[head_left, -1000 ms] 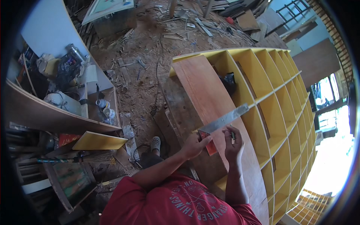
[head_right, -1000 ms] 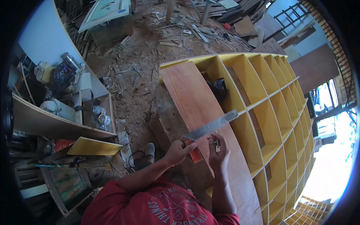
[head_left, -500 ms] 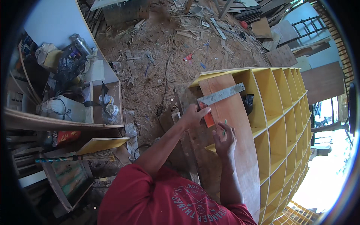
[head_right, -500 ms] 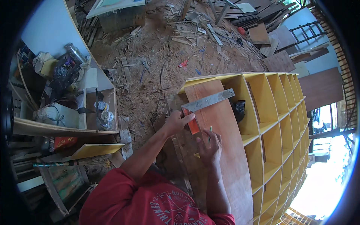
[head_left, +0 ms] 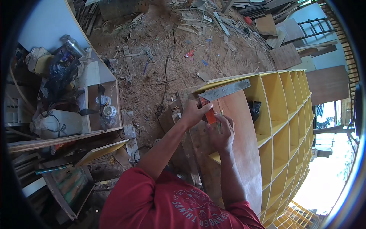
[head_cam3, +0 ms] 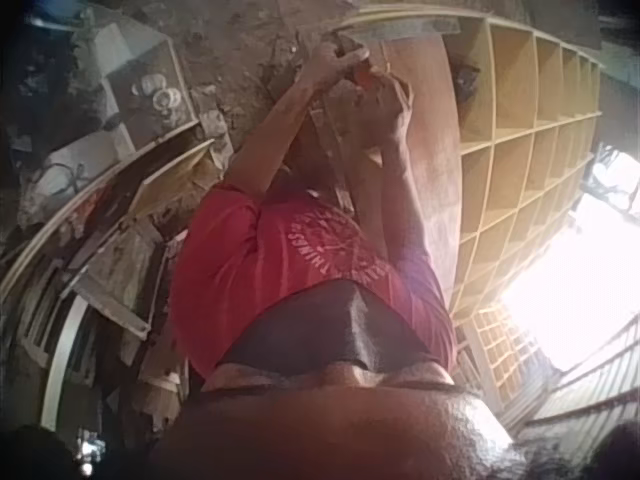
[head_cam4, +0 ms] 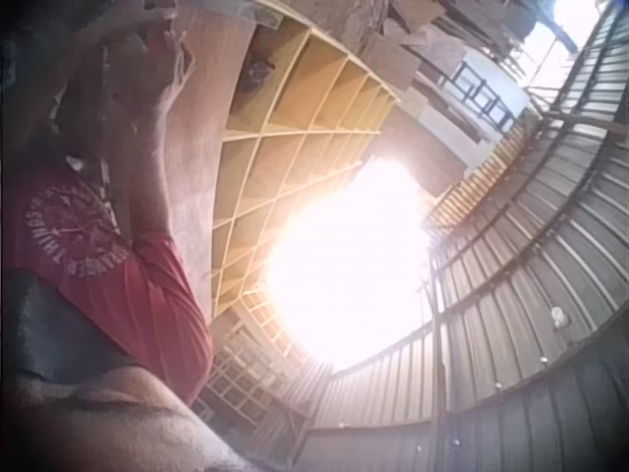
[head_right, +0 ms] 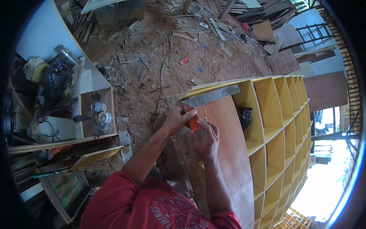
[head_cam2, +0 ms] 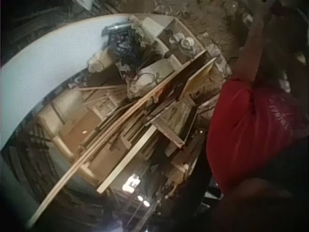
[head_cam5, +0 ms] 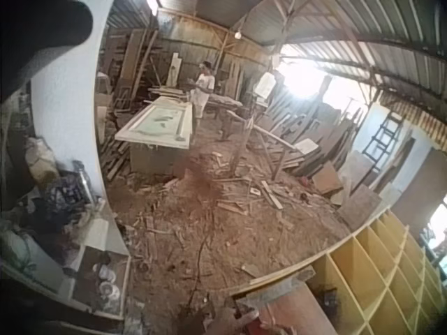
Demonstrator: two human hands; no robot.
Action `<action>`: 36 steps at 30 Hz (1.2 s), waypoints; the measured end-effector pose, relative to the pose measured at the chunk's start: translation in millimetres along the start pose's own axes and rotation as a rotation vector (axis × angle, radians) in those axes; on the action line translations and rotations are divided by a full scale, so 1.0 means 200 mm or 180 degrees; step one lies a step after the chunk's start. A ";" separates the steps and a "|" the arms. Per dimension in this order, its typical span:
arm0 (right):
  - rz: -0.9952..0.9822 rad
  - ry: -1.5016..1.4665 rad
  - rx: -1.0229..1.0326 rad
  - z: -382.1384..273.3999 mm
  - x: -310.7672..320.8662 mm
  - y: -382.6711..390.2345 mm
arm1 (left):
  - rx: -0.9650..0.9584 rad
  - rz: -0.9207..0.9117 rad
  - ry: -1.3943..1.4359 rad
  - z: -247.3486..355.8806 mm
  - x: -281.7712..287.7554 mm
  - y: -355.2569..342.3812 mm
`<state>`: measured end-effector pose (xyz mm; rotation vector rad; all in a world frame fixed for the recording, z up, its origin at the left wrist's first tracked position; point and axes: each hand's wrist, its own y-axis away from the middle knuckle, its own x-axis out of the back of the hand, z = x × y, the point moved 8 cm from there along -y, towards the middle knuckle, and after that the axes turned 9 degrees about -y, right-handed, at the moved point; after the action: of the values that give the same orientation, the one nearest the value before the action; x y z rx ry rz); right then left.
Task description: The person measures and marks a wooden board using a square ruler and a pencil, cuts the board with a circular saw, and then measures and marks the board again with the square ruler and pencil.
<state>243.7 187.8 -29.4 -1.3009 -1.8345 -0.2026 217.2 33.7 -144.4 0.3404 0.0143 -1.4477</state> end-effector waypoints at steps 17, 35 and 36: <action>0.0179 -0.1567 -0.1286 0.16 0.04 -0.31 | 0.0095 -0.0024 -0.0088 -0.08 -0.03 -0.03; 0.0112 0.0616 -0.1197 0.78 0.32 -0.98 | 0.0080 0.0226 -0.0260 -0.03 -0.03 0.00; 0.0131 0.0614 -0.1195 0.79 0.32 -0.99 | 0.0096 0.0257 -0.0282 -0.05 -0.02 -0.01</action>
<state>-13.1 233.0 -18.2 -1.5128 -1.6533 -0.6531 217.3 39.8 -152.6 0.2979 -0.0921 -1.3829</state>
